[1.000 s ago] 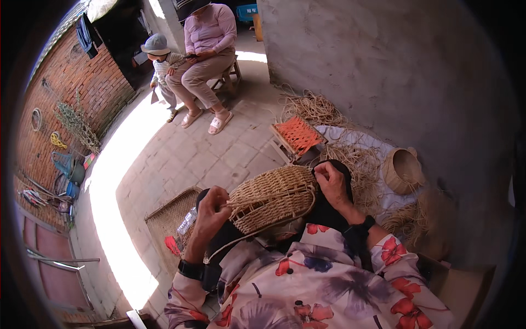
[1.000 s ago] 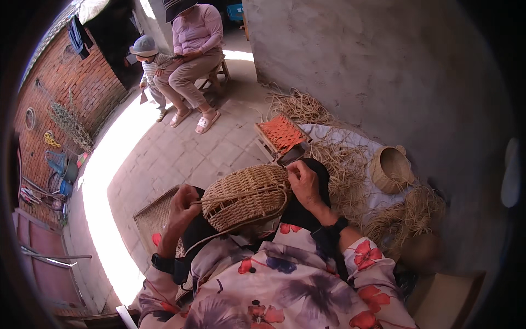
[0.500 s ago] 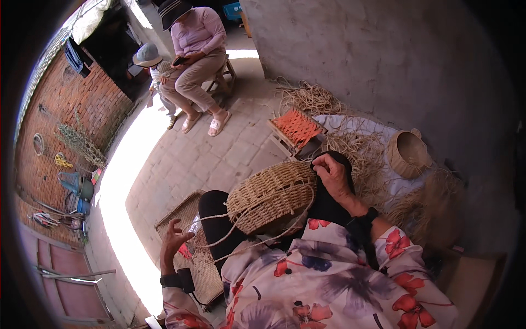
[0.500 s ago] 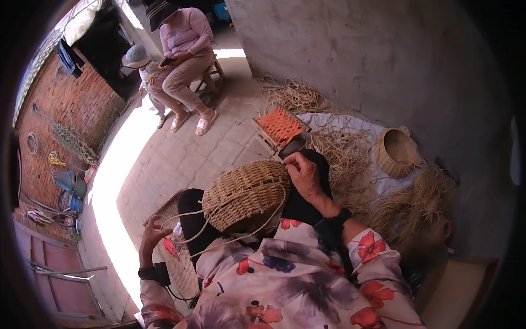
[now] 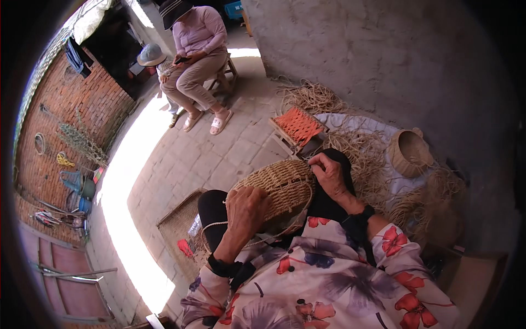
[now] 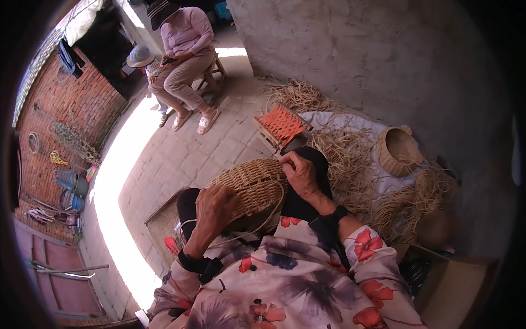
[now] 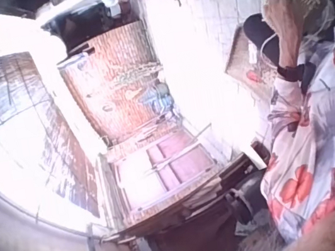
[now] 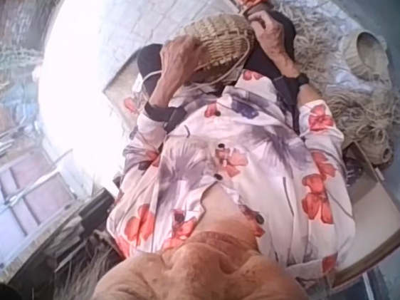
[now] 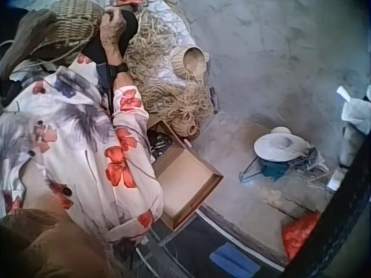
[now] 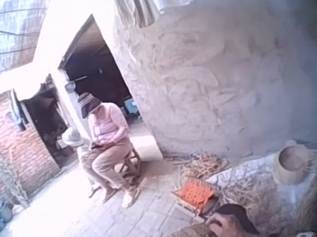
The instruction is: The recorder is weaving a basket out of dried straw or plant fiber.
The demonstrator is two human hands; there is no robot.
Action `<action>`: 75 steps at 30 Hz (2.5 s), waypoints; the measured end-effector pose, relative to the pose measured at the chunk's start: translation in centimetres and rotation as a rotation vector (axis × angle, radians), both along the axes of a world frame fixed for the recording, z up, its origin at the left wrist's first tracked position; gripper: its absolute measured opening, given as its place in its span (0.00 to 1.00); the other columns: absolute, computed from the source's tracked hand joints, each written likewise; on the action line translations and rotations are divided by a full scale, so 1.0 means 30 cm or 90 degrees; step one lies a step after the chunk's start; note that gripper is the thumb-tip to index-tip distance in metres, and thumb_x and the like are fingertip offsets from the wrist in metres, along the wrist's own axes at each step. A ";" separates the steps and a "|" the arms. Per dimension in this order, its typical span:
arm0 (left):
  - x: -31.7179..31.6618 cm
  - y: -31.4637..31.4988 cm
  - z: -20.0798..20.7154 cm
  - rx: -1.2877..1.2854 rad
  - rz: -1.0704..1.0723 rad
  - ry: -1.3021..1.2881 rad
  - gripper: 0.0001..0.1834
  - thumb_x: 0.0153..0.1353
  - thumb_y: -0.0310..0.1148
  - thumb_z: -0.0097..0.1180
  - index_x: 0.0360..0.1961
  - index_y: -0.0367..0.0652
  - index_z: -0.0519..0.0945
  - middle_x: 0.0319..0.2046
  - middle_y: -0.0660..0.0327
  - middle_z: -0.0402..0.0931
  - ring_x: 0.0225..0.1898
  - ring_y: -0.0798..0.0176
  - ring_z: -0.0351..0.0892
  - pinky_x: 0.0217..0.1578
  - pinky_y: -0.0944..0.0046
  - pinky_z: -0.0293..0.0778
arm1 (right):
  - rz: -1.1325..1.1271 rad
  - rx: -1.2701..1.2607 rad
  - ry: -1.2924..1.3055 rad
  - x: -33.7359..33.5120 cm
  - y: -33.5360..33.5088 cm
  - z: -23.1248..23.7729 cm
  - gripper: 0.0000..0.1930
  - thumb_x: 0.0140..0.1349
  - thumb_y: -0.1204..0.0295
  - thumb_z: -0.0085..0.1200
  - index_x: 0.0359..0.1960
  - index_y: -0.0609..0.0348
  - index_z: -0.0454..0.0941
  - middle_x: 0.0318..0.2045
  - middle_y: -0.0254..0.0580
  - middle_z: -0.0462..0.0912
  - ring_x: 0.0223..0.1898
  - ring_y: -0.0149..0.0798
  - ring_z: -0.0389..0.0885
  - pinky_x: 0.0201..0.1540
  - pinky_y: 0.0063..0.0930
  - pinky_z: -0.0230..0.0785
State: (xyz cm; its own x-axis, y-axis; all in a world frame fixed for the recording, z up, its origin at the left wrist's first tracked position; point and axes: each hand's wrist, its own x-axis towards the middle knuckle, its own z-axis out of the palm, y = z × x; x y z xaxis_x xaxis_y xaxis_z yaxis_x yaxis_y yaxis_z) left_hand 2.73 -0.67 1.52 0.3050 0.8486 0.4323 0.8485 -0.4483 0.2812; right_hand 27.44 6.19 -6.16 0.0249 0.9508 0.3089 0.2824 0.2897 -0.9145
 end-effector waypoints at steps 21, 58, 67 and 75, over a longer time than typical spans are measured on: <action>-0.162 -0.057 0.013 0.021 0.028 -0.057 0.05 0.53 0.31 0.65 0.28 0.45 0.81 0.27 0.63 0.76 0.31 0.61 0.76 0.38 0.60 0.62 | -0.005 0.000 -0.055 0.030 -0.004 -0.010 0.05 0.59 0.77 0.53 0.36 0.62 0.78 0.28 0.43 0.83 0.30 0.36 0.83 0.35 0.27 0.73; -0.089 -0.137 0.017 -0.247 0.047 -0.147 0.16 0.61 0.42 0.60 0.29 0.38 0.83 0.23 0.53 0.78 0.25 0.52 0.79 0.28 0.59 0.71 | 0.104 -0.032 0.003 0.024 -0.032 0.018 0.05 0.58 0.78 0.53 0.35 0.64 0.78 0.29 0.40 0.83 0.30 0.30 0.81 0.35 0.24 0.72; -0.254 -0.109 -0.034 -0.255 0.193 -0.448 0.16 0.68 0.40 0.54 0.29 0.38 0.80 0.20 0.63 0.76 0.22 0.66 0.74 0.26 0.66 0.68 | 0.091 -0.031 -0.026 0.040 -0.041 0.022 0.05 0.58 0.77 0.53 0.34 0.65 0.78 0.27 0.41 0.82 0.30 0.28 0.81 0.35 0.24 0.72; -0.813 -0.271 -0.106 -0.044 0.641 -0.261 0.29 0.59 0.45 0.65 0.55 0.37 0.78 0.37 0.50 0.83 0.41 0.58 0.82 0.44 0.60 0.75 | 0.088 0.104 -0.081 -0.010 -0.076 0.071 0.04 0.56 0.81 0.51 0.32 0.62 0.77 0.29 0.39 0.77 0.26 0.32 0.77 0.30 0.24 0.69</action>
